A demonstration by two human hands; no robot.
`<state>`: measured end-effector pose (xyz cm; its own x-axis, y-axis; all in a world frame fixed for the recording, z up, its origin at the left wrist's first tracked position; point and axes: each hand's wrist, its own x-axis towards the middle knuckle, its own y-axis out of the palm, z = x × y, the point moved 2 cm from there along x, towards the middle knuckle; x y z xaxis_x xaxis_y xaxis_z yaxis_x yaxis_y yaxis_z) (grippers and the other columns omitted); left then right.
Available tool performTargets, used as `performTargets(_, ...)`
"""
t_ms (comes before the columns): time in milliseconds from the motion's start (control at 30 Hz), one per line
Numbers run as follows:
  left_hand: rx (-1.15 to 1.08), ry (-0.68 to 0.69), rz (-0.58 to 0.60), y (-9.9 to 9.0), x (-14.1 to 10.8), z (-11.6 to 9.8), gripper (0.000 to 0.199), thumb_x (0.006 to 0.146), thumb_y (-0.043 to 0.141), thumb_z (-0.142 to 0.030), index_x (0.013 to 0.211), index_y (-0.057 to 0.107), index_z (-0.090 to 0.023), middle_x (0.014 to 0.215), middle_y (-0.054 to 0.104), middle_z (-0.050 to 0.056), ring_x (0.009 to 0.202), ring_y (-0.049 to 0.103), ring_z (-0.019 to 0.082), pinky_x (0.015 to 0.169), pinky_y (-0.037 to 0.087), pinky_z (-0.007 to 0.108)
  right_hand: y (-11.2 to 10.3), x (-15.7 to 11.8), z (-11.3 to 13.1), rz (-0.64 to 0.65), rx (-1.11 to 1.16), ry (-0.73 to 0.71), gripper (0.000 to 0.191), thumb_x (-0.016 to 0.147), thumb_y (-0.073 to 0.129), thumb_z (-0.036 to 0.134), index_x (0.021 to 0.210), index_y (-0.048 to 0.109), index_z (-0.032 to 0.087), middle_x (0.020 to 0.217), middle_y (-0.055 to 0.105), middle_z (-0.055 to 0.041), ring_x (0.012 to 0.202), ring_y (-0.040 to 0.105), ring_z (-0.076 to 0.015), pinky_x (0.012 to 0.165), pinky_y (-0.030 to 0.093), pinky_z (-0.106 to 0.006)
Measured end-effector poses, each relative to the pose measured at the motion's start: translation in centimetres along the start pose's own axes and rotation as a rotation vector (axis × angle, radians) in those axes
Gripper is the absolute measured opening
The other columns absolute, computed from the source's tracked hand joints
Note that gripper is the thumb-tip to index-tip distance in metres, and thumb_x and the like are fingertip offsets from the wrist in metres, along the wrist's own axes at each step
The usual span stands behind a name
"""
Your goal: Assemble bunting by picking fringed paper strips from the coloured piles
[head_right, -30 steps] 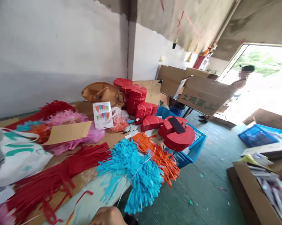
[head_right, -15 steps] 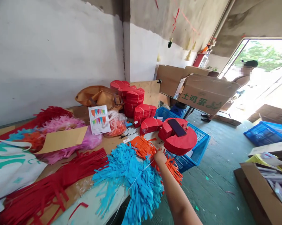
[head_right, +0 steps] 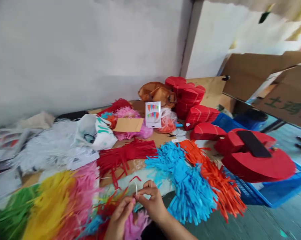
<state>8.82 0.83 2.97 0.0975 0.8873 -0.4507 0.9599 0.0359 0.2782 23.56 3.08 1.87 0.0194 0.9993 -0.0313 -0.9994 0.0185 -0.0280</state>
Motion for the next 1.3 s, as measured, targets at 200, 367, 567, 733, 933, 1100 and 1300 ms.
performTargets(200, 0.069, 0.044, 0.064, -3.0, -1.3, 0.9, 0.044, 0.067, 0.077, -0.057, 0.066, 0.064, -0.016, 0.049, 0.05, -0.006, 0.04, 0.037, 0.004, 0.041, 0.029, 0.017, 4.6, 0.8, 2.7, 0.1, 0.754, 0.434, 0.031, 0.066, 0.08, 0.043, 0.072, 0.063, 0.018, 0.077, 0.063, -0.002, 0.069, 0.058, -0.0141, 0.072, 0.047, -0.026)
performTargets(367, -0.227, -0.076, -0.198, -5.9, -3.0, -0.3, 0.045, 0.052, 0.09, -0.046, 0.083, 0.071, -0.018, 0.079, 0.072, 0.003, 0.067, 0.065, 0.015, 0.055, 0.05, 0.022, 4.8, 0.2, 3.6, -0.001, 0.423, 0.295, 0.037, 0.071, 0.075, 0.051, 0.069, 0.057, 0.019, 0.055, 0.045, 0.007, 0.045, 0.034, -0.0071, 0.045, 0.031, -0.019)
performTargets(567, -0.465, -0.155, -0.362, -6.9, -3.8, -0.8, 0.046, 0.048, 0.092, -0.029, 0.085, 0.066, -0.019, 0.066, 0.068, -0.002, 0.062, 0.068, 0.016, 0.063, 0.055, 0.026, 6.5, -2.8, 4.6, 0.127, -0.095, 0.013, 0.034, 0.084, 0.065, 0.047, 0.067, 0.068, 0.017, 0.063, 0.064, -0.0029, 0.06, 0.057, -0.0154, 0.057, 0.044, -0.024)
performTargets(733, -0.494, -0.151, -0.328, -6.6, -3.8, -0.6, 0.046, 0.048, 0.093, -0.031, 0.083, 0.065, -0.019, 0.062, 0.065, -0.004, 0.059, 0.067, 0.015, 0.065, 0.055, 0.027, 7.5, -3.1, 5.4, 0.186, -0.099, -0.021, 0.036, 0.087, 0.061, 0.046, 0.067, 0.071, 0.018, 0.064, 0.069, -0.0044, 0.061, 0.063, -0.0167, 0.061, 0.049, -0.025)
performTargets(933, -0.282, -0.073, -0.22, -7.0, -3.4, 0.5, 0.049, 0.048, 0.09, -0.049, 0.077, 0.067, -0.017, 0.059, 0.064, -0.002, 0.051, 0.059, 0.012, 0.054, 0.048, 0.024, 7.4, -2.8, 4.2, 0.205, -0.144, -0.013, 0.038, 0.087, 0.059, 0.05, 0.067, 0.065, 0.019, 0.062, 0.067, -0.0043, 0.056, 0.061, -0.0169, 0.054, 0.047, -0.025)
performTargets(1100, 0.011, 0.268, -0.38, -5.8, -3.5, 0.8, 0.045, 0.056, 0.084, -0.054, 0.07, 0.057, -0.021, 0.061, 0.062, -0.001, 0.058, 0.06, 0.015, 0.054, 0.047, 0.023, 6.6, -3.0, 3.5, 0.33, -0.306, -0.063, 0.023, 0.089, 0.056, 0.04, 0.087, 0.061, 0.018, 0.071, 0.065, -0.003, 0.063, 0.059, -0.0162, 0.059, 0.043, -0.024)
performTargets(1300, 0.361, 0.428, -0.443, -4.0, -3.6, 1.7, 0.033, 0.066, 0.078, -0.05, 0.075, 0.056, -0.026, 0.069, 0.068, 0.003, 0.069, 0.067, 0.022, 0.07, 0.053, 0.032, 4.9, -2.9, 3.3, 0.38, -0.238, 0.025, 0.024, 0.09, 0.05, 0.039, 0.081, 0.058, 0.018, 0.074, 0.064, -0.0026, 0.07, 0.057, -0.0164, 0.063, 0.042, -0.024)
